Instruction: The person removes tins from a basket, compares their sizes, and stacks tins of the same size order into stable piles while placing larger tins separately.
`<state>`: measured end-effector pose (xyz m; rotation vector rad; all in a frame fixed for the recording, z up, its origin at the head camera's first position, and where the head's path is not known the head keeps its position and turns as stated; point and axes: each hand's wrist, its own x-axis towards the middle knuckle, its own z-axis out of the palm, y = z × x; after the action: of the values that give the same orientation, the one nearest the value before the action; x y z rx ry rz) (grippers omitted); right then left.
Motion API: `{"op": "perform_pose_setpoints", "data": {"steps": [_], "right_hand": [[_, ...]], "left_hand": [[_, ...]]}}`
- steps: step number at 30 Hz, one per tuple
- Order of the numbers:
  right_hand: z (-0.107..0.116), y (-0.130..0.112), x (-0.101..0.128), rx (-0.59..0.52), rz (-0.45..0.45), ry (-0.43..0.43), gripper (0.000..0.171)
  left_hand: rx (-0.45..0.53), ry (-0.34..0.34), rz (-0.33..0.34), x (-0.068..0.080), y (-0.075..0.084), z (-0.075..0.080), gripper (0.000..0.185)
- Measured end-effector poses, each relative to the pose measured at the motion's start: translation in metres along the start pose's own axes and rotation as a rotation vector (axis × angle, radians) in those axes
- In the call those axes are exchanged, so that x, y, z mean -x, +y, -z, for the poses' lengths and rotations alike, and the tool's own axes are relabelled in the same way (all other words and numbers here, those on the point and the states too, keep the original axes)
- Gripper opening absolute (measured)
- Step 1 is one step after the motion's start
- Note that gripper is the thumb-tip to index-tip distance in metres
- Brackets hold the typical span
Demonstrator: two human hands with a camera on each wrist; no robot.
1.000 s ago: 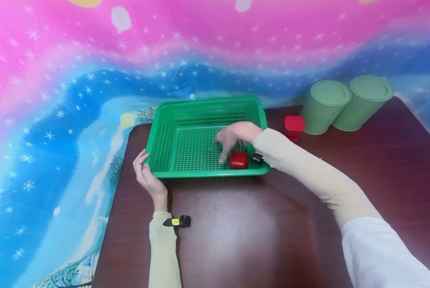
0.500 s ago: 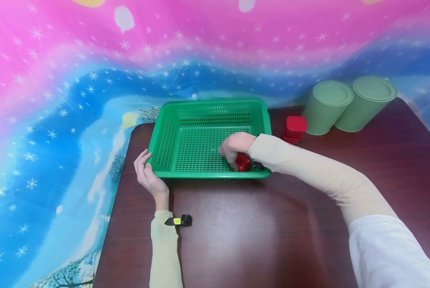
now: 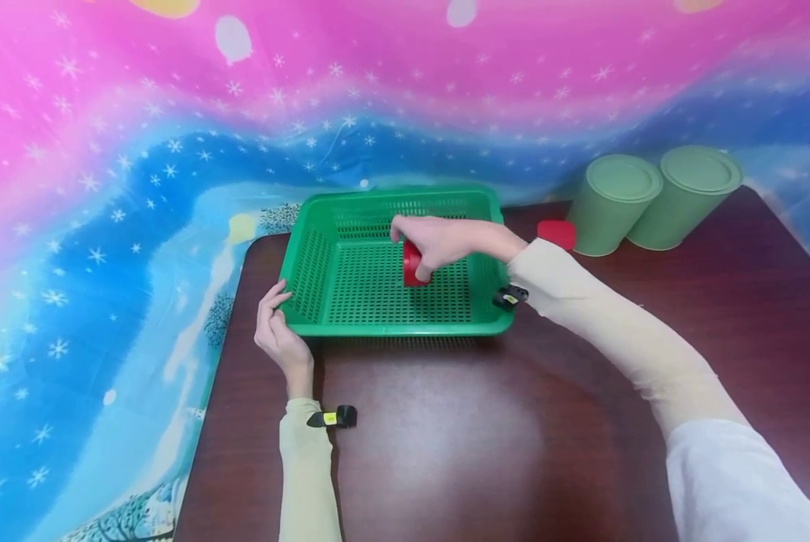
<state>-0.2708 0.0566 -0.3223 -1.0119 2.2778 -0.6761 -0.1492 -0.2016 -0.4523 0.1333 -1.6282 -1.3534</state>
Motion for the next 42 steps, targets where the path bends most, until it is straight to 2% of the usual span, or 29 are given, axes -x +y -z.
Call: {"op": "perform_pose_setpoints", "data": {"steps": [2, 4, 9, 17, 21, 25, 28, 35, 42], "right_hand": [[0.002, 0.008, 0.010, -0.095, 0.038, 0.104, 0.067], [0.003, 0.017, 0.020, -0.179, 0.061, 0.214, 0.070], [0.003, 0.038, 0.048, -0.366, 0.080, 0.425, 0.071], [-0.008, 0.057, 0.080, -0.603, 0.099, 0.626, 0.074], [-0.020, 0.064, 0.093, -0.744, 0.122, 0.712, 0.074], [-0.031, 0.069, 0.110, -0.796, 0.095, 0.801, 0.067], [-0.036, 0.073, 0.123, -0.814, 0.078, 0.862, 0.061], [-0.042, 0.091, 0.150, -0.881, 0.109, 1.032, 0.057], [-0.042, 0.103, 0.155, -0.947, 0.140, 1.089, 0.061]], "left_hand": [[-0.018, 0.016, -0.014, 0.000, 0.004, -0.002, 0.039], [-0.035, 0.032, -0.021, 0.001, 0.014, -0.005, 0.038], [-0.058, 0.069, -0.019, 0.001, 0.015, -0.005, 0.039], [-0.075, 0.098, -0.005, -0.002, 0.013, -0.002, 0.039], [-0.085, 0.100, 0.018, -0.003, -0.001, 0.001, 0.039], [-0.113, 0.072, 0.046, -0.004, -0.017, 0.006, 0.040], [-0.139, 0.048, 0.067, -0.004, -0.022, 0.009, 0.040], [-0.185, 0.004, 0.083, -0.004, -0.021, 0.011, 0.042], [-0.174, 0.006, 0.116, -0.005, -0.022, 0.014, 0.043]]}}
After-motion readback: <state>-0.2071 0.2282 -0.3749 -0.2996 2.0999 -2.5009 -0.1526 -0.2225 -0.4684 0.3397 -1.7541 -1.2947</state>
